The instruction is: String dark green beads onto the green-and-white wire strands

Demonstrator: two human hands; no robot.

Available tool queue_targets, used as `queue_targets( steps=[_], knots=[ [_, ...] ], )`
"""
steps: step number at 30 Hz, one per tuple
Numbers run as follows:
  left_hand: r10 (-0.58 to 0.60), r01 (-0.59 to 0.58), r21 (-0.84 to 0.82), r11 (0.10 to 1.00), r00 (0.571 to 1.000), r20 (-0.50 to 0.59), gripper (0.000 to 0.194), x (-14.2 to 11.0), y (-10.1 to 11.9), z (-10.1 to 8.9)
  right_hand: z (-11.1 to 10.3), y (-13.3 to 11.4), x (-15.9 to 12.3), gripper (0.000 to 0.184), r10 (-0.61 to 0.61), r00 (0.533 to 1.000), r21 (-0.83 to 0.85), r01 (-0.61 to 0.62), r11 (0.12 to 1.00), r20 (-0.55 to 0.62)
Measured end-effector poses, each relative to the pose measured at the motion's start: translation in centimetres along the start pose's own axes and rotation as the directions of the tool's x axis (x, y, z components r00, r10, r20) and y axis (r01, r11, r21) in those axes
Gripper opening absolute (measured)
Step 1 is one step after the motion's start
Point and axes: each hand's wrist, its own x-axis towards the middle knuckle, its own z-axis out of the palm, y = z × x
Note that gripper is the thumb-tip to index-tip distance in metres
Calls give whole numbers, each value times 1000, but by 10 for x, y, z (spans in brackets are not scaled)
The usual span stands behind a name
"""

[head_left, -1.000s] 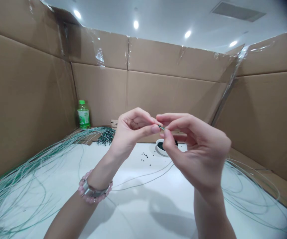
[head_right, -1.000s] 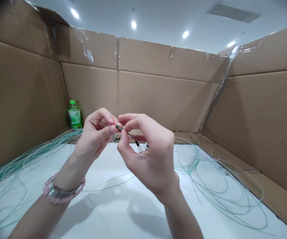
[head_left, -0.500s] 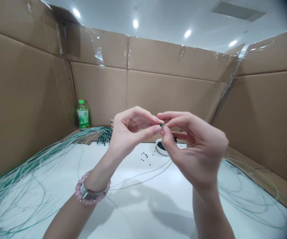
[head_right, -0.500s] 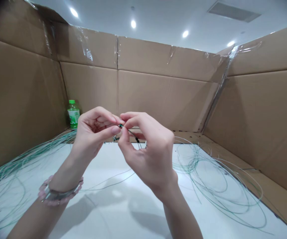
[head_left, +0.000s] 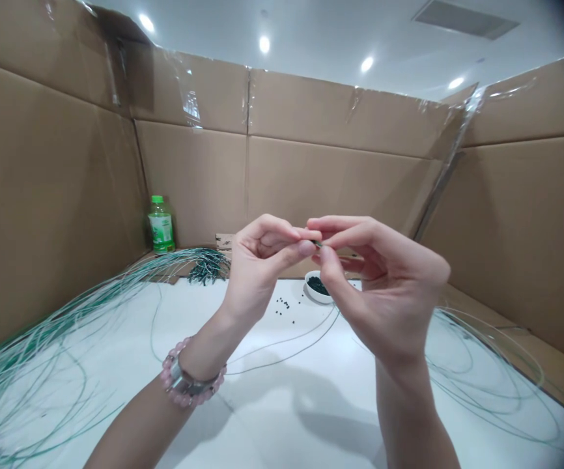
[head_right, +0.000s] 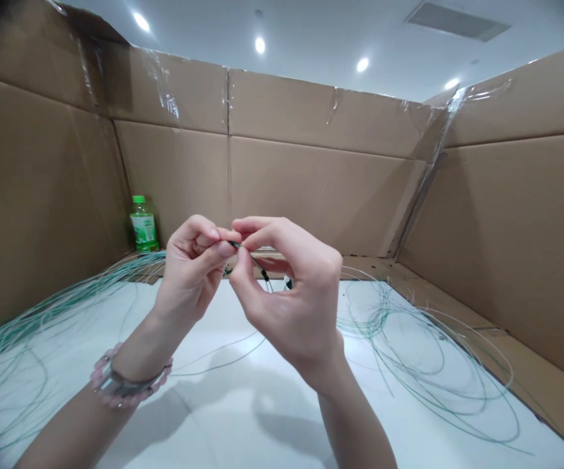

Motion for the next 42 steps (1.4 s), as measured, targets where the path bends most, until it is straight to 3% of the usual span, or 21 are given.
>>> queue_targets(
  steps=[5,11,21,28,34,42],
  knots=[
    [-3,3,-21,1000,1000,-11,19,-2,-2,2,-1,-1,2,20,15,1000,1,-15,1000,15],
    [23,-17,-98,995,998,58,14,-2,-4,1,-1,0,2,21,16,1000,-10,-15,1000,21],
    [106,-138,309,941,987,117,12,1,15,-8,-6,0,-1,20,-31,997,-102,38,994,67],
    [108,-178,468,866,979,174,11,6,24,-16,-10,2,1,11,-4,988,-146,27,989,157],
    [59,-200,583,787,966,251,3,7,32,-17,-11,10,1,10,33,988,-135,-12,991,149],
    [255,-403,687,604,915,313,13,5,27,-16,-6,8,4,5,102,984,-87,-90,992,148]
  ],
)
